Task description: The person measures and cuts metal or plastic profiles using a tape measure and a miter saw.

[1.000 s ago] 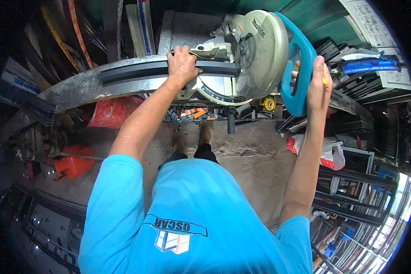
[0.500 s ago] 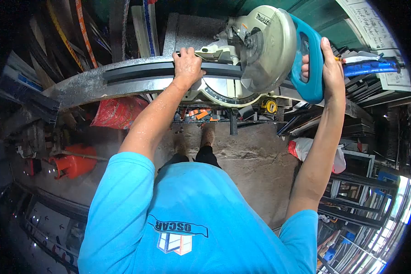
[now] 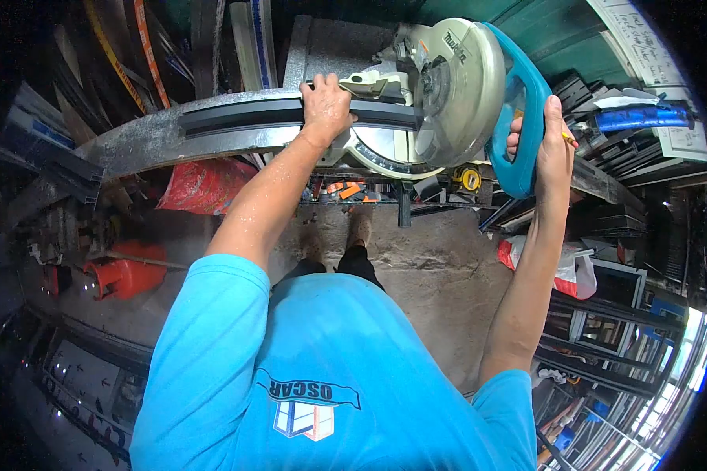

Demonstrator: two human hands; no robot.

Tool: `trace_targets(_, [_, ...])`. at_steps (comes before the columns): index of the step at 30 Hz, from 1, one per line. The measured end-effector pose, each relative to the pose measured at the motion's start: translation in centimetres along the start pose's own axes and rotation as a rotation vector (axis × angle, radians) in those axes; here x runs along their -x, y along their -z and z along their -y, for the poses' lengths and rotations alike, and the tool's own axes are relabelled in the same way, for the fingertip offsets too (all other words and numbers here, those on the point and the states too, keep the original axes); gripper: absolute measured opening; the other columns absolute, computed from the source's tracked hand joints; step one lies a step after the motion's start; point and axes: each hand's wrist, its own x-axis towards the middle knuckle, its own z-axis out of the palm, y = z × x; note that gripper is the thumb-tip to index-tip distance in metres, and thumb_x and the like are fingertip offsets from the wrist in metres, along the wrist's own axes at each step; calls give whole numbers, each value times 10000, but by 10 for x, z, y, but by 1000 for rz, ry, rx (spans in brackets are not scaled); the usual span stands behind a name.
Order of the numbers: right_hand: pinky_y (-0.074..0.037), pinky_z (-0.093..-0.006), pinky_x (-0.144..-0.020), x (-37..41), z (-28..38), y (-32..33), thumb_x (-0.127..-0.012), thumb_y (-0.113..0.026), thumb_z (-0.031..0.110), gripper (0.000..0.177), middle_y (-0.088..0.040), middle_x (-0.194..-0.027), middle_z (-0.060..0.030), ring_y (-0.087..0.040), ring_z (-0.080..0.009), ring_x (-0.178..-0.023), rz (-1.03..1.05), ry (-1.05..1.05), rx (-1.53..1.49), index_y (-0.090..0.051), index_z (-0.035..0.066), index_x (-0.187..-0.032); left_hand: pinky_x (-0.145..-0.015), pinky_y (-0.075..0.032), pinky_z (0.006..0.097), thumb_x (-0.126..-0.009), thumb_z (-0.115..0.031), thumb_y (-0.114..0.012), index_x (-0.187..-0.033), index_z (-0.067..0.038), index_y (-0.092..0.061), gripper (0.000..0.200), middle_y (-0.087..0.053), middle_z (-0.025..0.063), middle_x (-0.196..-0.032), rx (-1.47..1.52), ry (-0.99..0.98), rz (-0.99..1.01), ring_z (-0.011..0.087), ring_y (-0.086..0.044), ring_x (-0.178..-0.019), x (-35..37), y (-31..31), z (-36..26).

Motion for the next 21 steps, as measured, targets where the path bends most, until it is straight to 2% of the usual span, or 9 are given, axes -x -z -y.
trace_targets(21, [-541, -297, -524, 1, -1, 0, -1002, -488, 613, 627, -634, -720, -87, -635, -152, -574, -25, 5, 8, -625, 7, -920, -970, -389, 550, -692, -441, -854, -996, -110, -792, 454, -588, 87, -1161, -23, 15, 43, 301, -510, -1155, 0, 2, -3])
